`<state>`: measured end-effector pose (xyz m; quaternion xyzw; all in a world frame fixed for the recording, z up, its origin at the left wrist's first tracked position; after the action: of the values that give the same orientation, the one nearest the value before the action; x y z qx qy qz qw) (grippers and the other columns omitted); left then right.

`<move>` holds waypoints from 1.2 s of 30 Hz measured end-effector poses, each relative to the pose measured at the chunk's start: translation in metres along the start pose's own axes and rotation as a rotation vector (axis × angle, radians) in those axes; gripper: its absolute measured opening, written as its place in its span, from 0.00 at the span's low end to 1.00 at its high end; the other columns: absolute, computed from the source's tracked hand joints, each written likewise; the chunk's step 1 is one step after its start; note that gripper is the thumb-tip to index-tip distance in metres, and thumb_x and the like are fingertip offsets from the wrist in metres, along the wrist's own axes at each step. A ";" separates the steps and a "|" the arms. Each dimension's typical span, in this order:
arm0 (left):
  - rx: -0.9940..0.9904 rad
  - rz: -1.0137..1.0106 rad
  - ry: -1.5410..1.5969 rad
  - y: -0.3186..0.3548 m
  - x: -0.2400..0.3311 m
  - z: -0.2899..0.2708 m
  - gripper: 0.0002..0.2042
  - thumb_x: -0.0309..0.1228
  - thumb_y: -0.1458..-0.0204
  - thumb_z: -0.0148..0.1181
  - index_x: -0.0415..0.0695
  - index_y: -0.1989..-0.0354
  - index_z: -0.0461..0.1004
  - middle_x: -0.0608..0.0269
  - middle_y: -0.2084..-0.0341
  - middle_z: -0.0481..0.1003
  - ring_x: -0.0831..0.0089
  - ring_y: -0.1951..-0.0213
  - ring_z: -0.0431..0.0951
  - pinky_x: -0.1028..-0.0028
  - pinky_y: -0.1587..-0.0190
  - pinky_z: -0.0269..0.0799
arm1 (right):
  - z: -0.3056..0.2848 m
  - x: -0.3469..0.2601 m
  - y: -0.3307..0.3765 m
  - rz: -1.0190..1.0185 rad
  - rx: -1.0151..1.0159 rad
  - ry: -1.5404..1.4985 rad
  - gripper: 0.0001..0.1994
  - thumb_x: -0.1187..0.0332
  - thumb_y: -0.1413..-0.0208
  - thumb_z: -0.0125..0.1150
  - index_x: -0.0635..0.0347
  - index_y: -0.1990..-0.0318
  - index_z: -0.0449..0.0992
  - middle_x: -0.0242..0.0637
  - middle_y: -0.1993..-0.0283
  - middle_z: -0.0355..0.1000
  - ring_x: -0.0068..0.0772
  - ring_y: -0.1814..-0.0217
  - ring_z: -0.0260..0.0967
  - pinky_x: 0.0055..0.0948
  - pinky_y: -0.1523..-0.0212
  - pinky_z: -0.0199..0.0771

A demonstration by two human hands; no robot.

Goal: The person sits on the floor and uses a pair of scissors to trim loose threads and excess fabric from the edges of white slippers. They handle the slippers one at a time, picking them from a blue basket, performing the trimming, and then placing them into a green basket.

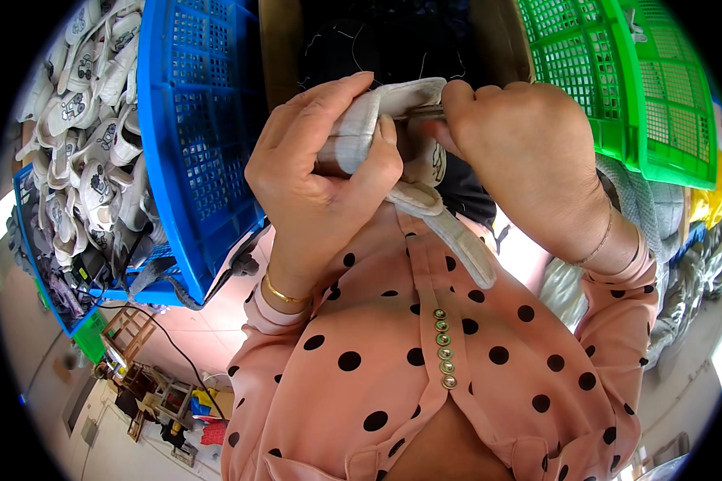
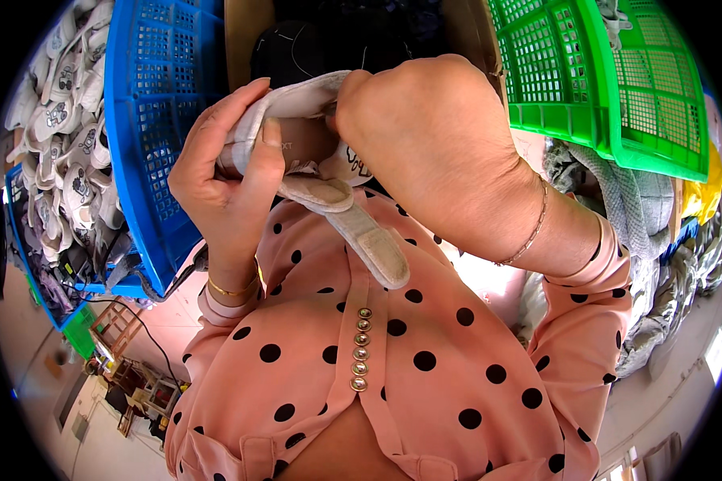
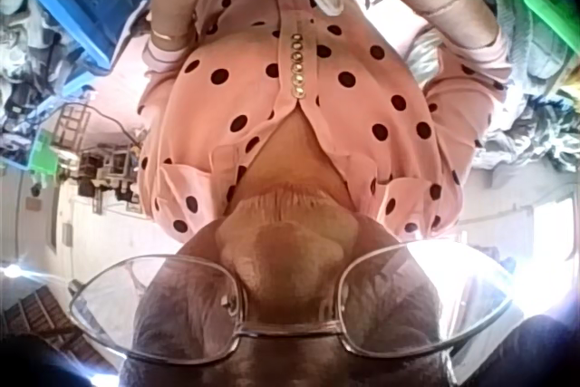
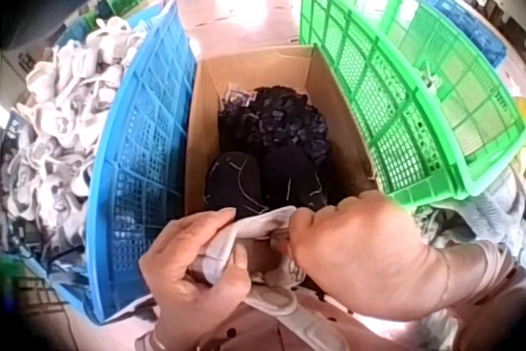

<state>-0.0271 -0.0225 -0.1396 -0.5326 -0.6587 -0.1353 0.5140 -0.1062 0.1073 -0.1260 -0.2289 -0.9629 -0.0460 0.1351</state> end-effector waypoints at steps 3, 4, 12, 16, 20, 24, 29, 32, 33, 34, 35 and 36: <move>0.006 -0.006 0.002 -0.001 0.001 0.000 0.15 0.19 0.56 0.62 0.36 0.57 0.80 0.59 0.64 0.79 0.77 0.63 0.78 0.80 0.60 0.72 | -0.005 0.000 0.001 -0.013 0.026 -0.020 0.18 0.49 0.50 0.63 0.51 0.78 0.68 0.26 0.85 0.66 0.25 0.81 0.70 0.23 0.82 0.65; 0.005 -0.018 0.005 -0.001 0.002 0.001 0.15 0.19 0.56 0.61 0.36 0.57 0.80 0.59 0.64 0.79 0.77 0.64 0.78 0.80 0.60 0.72 | -0.005 0.001 0.001 -0.019 0.015 -0.022 0.18 0.50 0.50 0.63 0.52 0.78 0.68 0.27 0.85 0.66 0.25 0.81 0.70 0.23 0.81 0.65; 0.011 -0.002 -0.021 -0.003 0.004 0.001 0.14 0.19 0.54 0.61 0.36 0.57 0.80 0.58 0.64 0.80 0.75 0.63 0.79 0.79 0.60 0.73 | -0.008 0.004 0.002 -0.069 0.072 -0.093 0.17 0.51 0.49 0.63 0.53 0.77 0.69 0.29 0.85 0.67 0.28 0.80 0.70 0.25 0.80 0.67; 0.013 -0.004 -0.018 -0.002 0.001 0.001 0.13 0.20 0.53 0.61 0.36 0.57 0.80 0.57 0.64 0.80 0.75 0.63 0.79 0.79 0.60 0.73 | -0.009 0.006 0.000 -0.116 0.055 -0.154 0.17 0.52 0.49 0.63 0.55 0.76 0.71 0.30 0.84 0.68 0.30 0.79 0.71 0.26 0.79 0.68; 0.018 -0.014 -0.018 -0.003 -0.001 0.000 0.13 0.20 0.53 0.61 0.36 0.57 0.80 0.57 0.64 0.80 0.75 0.63 0.79 0.79 0.60 0.73 | -0.012 0.008 -0.001 -0.167 0.106 -0.203 0.17 0.52 0.49 0.62 0.56 0.76 0.72 0.31 0.85 0.68 0.31 0.78 0.72 0.27 0.77 0.69; 0.110 0.031 0.019 -0.004 -0.006 -0.001 0.14 0.23 0.61 0.67 0.35 0.63 0.81 0.53 0.70 0.80 0.69 0.70 0.82 0.78 0.67 0.77 | -0.014 0.005 -0.003 -0.212 0.131 -0.172 0.16 0.52 0.49 0.62 0.56 0.76 0.72 0.32 0.85 0.68 0.31 0.78 0.72 0.27 0.76 0.70; 0.112 0.010 0.026 -0.004 -0.007 -0.003 0.13 0.24 0.59 0.67 0.35 0.63 0.81 0.53 0.70 0.80 0.69 0.70 0.82 0.77 0.67 0.76 | -0.010 0.004 -0.004 -0.190 0.077 -0.162 0.17 0.52 0.48 0.61 0.55 0.77 0.71 0.32 0.84 0.68 0.33 0.78 0.73 0.28 0.77 0.69; 0.082 -0.073 0.010 0.000 -0.014 -0.005 0.13 0.24 0.58 0.66 0.36 0.62 0.81 0.53 0.69 0.80 0.69 0.69 0.82 0.78 0.67 0.76 | -0.001 0.011 -0.002 -0.157 0.072 -0.321 0.19 0.51 0.46 0.60 0.58 0.75 0.71 0.32 0.85 0.66 0.32 0.80 0.71 0.28 0.77 0.68; 0.068 -0.061 0.016 0.000 -0.015 -0.007 0.13 0.24 0.57 0.65 0.36 0.61 0.81 0.53 0.68 0.80 0.69 0.69 0.81 0.78 0.67 0.76 | 0.003 0.015 0.000 -0.141 0.074 -0.409 0.20 0.51 0.45 0.60 0.59 0.75 0.72 0.33 0.86 0.65 0.31 0.81 0.70 0.27 0.77 0.67; 0.053 -0.049 0.021 0.001 -0.016 -0.009 0.13 0.25 0.57 0.64 0.36 0.60 0.81 0.53 0.68 0.80 0.70 0.68 0.81 0.78 0.66 0.76 | 0.008 0.022 0.002 -0.051 0.050 -0.629 0.20 0.50 0.45 0.61 0.60 0.74 0.73 0.36 0.85 0.66 0.34 0.81 0.70 0.29 0.77 0.67; 0.038 -0.037 0.026 0.001 -0.017 -0.010 0.13 0.25 0.56 0.64 0.36 0.60 0.80 0.52 0.67 0.80 0.70 0.68 0.81 0.78 0.66 0.76 | 0.014 0.028 0.006 0.042 0.024 -0.849 0.21 0.50 0.45 0.62 0.61 0.73 0.75 0.39 0.84 0.68 0.36 0.80 0.70 0.31 0.78 0.67; 0.030 -0.064 0.073 0.001 -0.020 -0.012 0.14 0.25 0.55 0.63 0.35 0.59 0.80 0.53 0.66 0.80 0.70 0.67 0.81 0.78 0.65 0.75 | 0.020 0.032 0.011 0.141 -0.007 -1.063 0.21 0.49 0.44 0.62 0.62 0.72 0.76 0.42 0.82 0.69 0.38 0.80 0.70 0.33 0.78 0.67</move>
<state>-0.0218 -0.0418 -0.1516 -0.4983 -0.6582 -0.1608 0.5410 -0.1340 0.1341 -0.1361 -0.2854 -0.8806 0.0822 -0.3692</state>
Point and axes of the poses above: each hand's wrist, its own y-axis away from the middle knuckle, its own z-axis out of the palm, x = y × z, the point moved 6 cm from there along -y, towards the middle knuckle
